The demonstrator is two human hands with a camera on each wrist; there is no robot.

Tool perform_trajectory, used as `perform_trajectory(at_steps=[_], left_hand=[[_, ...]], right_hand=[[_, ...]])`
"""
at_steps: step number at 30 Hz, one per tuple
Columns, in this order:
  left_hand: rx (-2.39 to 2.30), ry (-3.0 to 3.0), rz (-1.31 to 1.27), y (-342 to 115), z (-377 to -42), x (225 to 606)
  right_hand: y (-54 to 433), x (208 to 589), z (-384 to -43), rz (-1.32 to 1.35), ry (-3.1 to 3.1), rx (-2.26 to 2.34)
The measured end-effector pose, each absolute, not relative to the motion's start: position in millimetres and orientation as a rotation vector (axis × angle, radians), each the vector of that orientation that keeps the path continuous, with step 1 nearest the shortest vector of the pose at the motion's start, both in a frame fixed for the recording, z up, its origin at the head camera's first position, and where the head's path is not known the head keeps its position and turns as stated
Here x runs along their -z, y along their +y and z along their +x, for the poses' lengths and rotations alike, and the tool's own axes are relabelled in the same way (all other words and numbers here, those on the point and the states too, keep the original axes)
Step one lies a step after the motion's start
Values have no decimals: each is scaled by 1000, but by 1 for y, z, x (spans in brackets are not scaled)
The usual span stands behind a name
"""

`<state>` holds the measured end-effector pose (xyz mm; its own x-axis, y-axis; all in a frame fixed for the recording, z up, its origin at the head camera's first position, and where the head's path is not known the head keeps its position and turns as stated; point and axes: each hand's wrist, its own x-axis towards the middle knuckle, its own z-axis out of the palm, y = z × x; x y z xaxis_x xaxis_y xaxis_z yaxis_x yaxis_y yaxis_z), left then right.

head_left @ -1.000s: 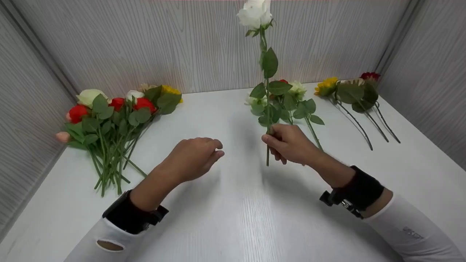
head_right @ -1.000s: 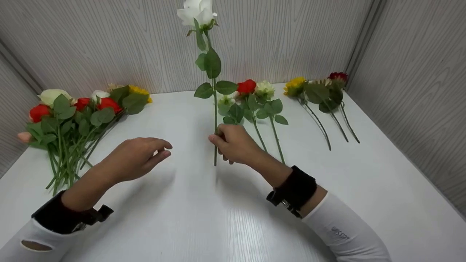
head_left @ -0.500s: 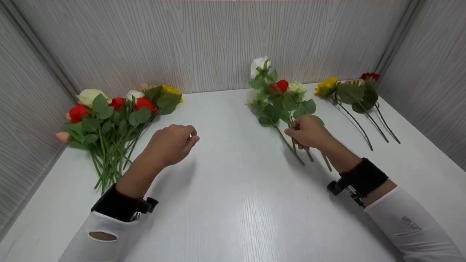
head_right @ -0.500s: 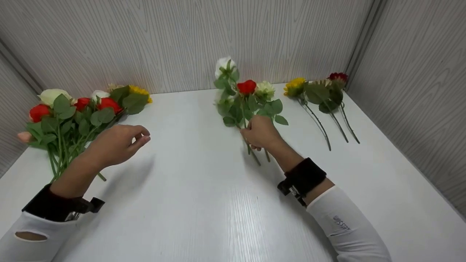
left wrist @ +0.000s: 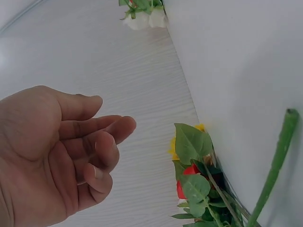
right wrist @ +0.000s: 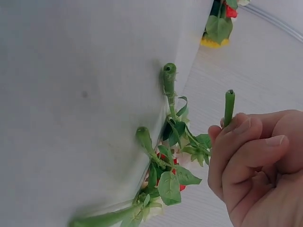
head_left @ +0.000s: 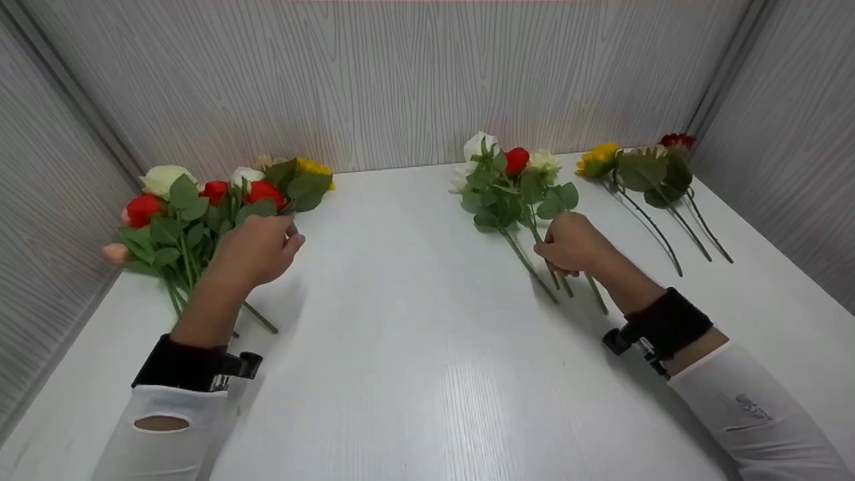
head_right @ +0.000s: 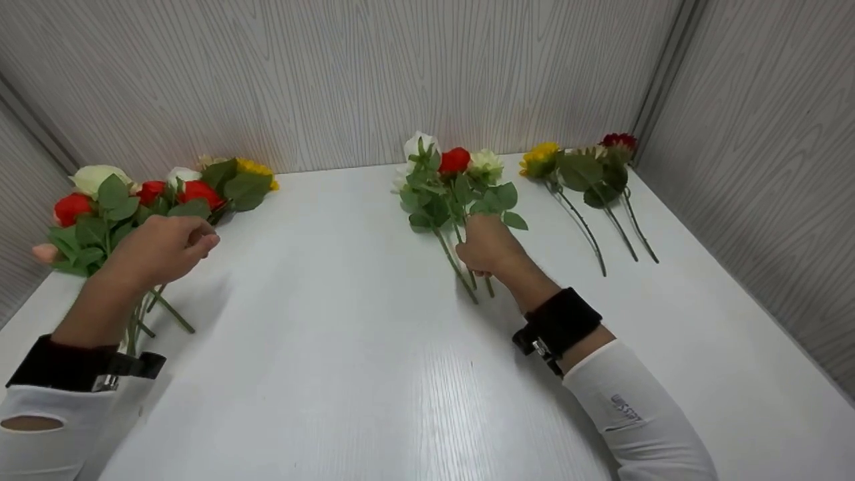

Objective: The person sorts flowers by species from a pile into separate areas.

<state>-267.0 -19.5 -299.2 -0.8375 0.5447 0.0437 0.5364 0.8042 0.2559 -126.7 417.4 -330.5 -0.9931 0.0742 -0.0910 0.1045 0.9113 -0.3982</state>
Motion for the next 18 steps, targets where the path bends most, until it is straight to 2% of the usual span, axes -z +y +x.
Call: perform_trajectory(at_steps=[6,18], left_hand=[[-208,2896,784,-31,-279,302],[-157,2910,622,-66,-293,300]], right_hand=[[418,329,-124,112,2914,365],[415,328,-122,138,2975,377]])
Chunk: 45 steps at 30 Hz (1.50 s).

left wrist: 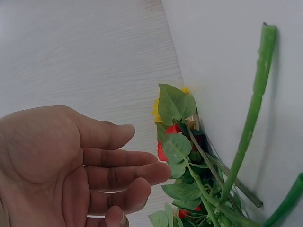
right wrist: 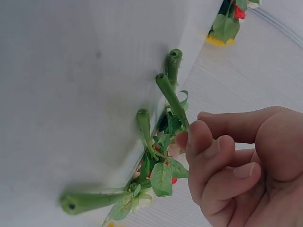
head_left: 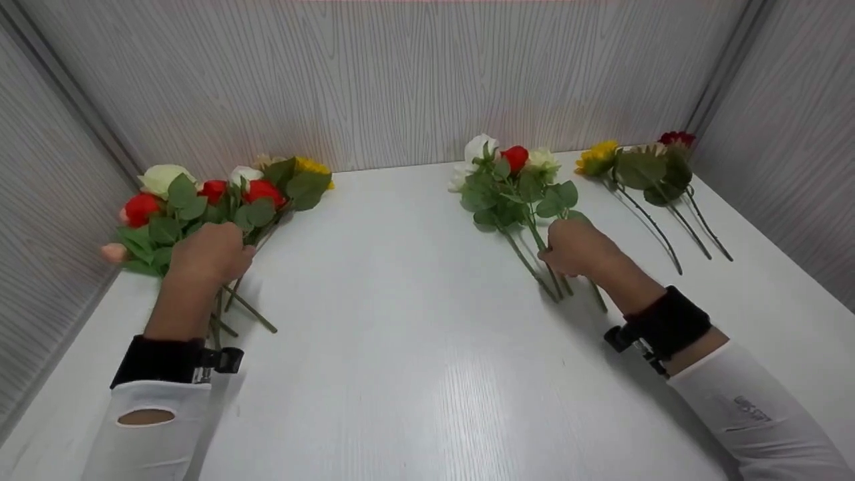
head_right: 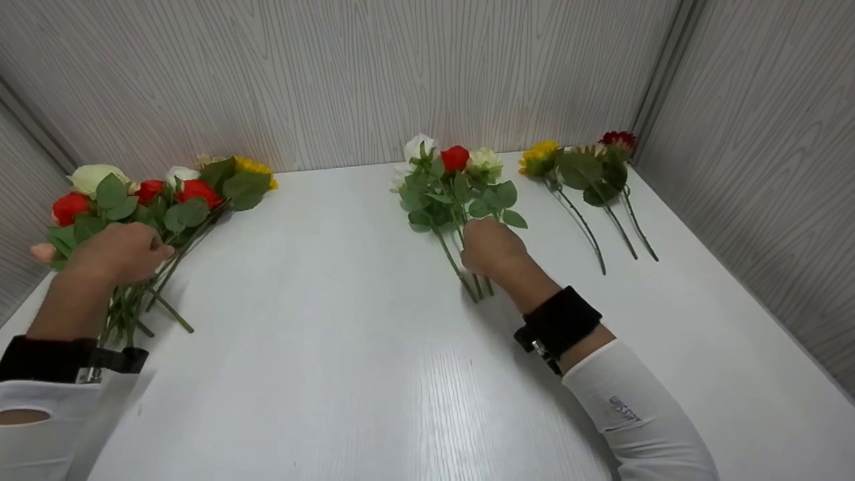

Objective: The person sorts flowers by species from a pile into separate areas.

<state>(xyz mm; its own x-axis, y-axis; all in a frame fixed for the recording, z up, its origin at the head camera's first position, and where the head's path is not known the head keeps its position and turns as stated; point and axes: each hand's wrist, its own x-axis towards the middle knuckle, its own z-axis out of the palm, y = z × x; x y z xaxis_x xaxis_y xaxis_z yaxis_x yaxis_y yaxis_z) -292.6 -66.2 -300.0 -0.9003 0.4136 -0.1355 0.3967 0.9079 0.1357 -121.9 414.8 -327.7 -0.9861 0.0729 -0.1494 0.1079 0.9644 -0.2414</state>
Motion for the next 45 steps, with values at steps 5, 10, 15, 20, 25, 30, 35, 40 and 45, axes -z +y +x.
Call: perform_trajectory(at_steps=[5,10,15,20,25,30,35,40,45], left_hand=[[-176,2890,577,-73,-301,308],[-189,2804,586,-83,-311,319],[-210,2784,564,-91,-320,329],[-266,2875,610,-95,-326,335],[-411,2958,632,-90,-324,332],[-558,3014,684,-80,-316,326],[-716,3057,762,-65,-302,318],[-808,3050,843,-44,-285,312],[-831,3016,942,-22,-273,312]], right_hand=[[415,328,-122,130,3022,338],[413,328,-122,95,3044,348],[411,328,-122,39,3062,305],[411,327,-123,48,3049,307],[411,328,-122,39,3055,329],[409,327,-122,66,3058,372],[407,326,-123,97,3077,467],[404,323,-123,123,3036,702],[396,320,-122,112,3005,858]])
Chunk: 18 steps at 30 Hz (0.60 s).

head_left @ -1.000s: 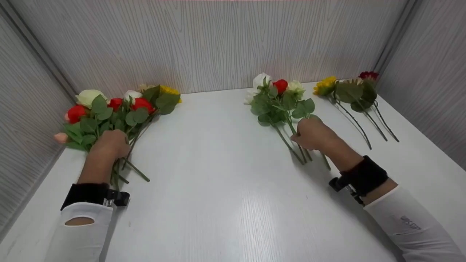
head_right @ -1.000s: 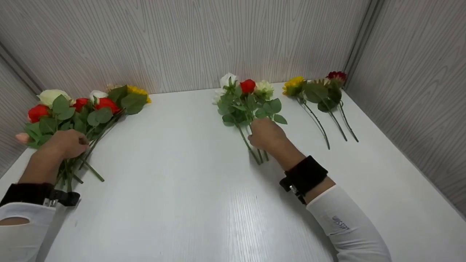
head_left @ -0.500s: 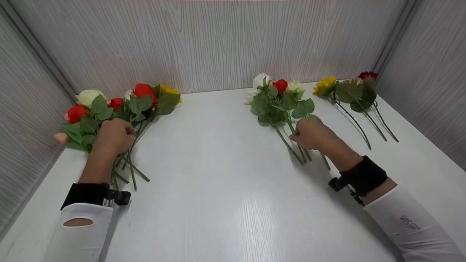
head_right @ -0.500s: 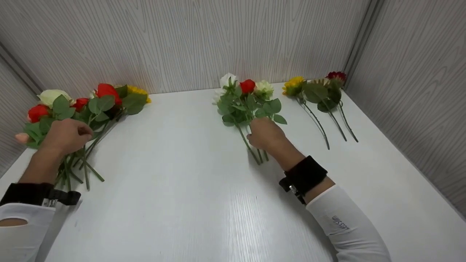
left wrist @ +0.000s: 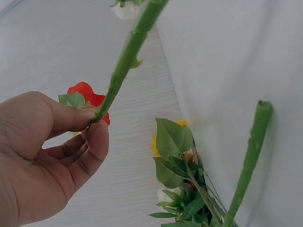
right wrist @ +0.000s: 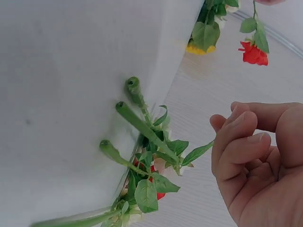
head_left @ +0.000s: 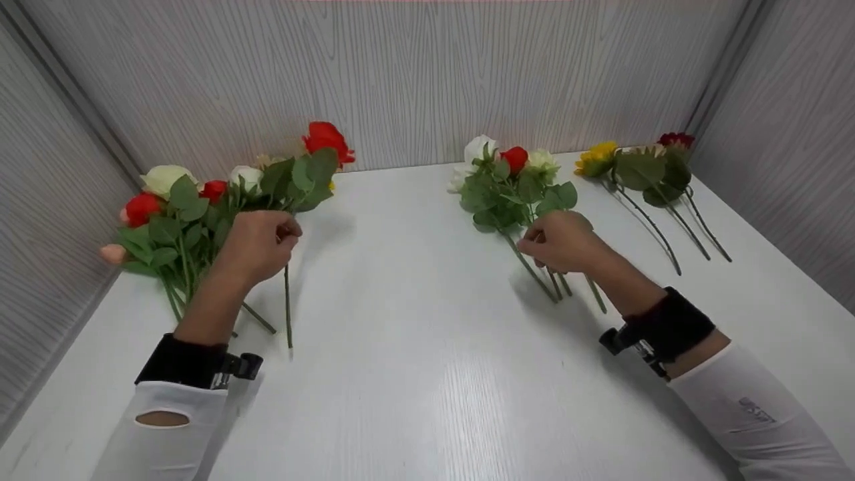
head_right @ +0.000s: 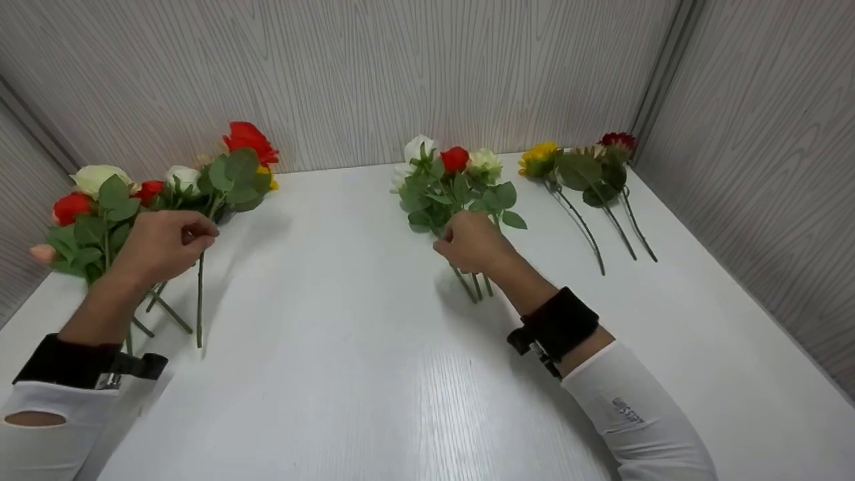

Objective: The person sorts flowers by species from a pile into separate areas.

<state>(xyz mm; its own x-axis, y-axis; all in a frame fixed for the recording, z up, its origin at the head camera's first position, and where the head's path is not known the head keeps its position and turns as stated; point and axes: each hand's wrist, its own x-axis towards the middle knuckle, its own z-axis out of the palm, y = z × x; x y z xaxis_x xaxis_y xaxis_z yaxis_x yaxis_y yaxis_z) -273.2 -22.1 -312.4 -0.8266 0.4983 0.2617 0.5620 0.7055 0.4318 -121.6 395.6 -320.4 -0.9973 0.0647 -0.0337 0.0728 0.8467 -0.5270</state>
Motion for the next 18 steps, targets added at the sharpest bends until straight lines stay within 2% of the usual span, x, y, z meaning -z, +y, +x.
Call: perform_trajectory(at_steps=[10,18], left_hand=[[929,-2656,-1044,3,-253,312],[1375,-2612,-1193,28,-232,314]], right_hand=[[360,314,-107,-16,2897,1073],[329,311,-91,-232,2822,1125]])
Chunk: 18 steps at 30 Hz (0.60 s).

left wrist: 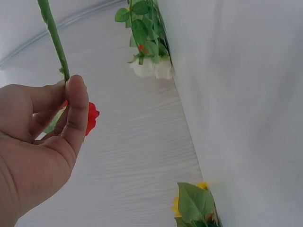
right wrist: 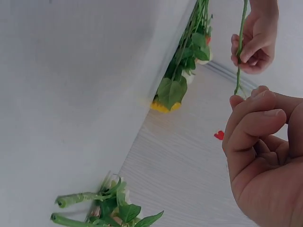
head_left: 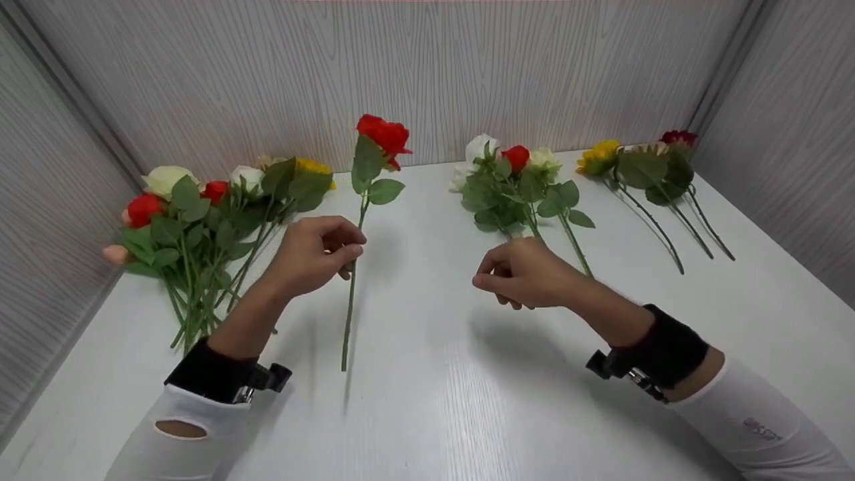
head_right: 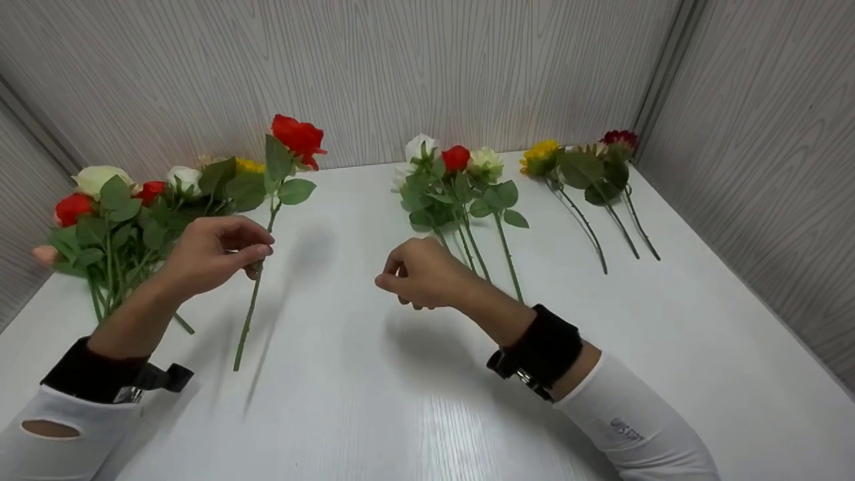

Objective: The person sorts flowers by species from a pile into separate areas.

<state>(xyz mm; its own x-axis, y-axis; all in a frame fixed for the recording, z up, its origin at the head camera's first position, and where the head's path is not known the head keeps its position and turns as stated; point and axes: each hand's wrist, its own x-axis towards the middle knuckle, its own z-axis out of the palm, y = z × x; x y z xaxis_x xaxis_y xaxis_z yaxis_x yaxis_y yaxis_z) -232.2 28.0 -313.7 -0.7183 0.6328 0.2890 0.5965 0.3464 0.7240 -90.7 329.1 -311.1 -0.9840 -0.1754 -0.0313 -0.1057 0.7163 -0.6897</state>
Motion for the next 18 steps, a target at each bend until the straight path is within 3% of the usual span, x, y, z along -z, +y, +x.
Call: perform_trajectory(at_steps=[18], left_hand=[[-1523,2153,1225,63,-176,313]], right_hand=[[296,318,-71,-509,2657,1148]])
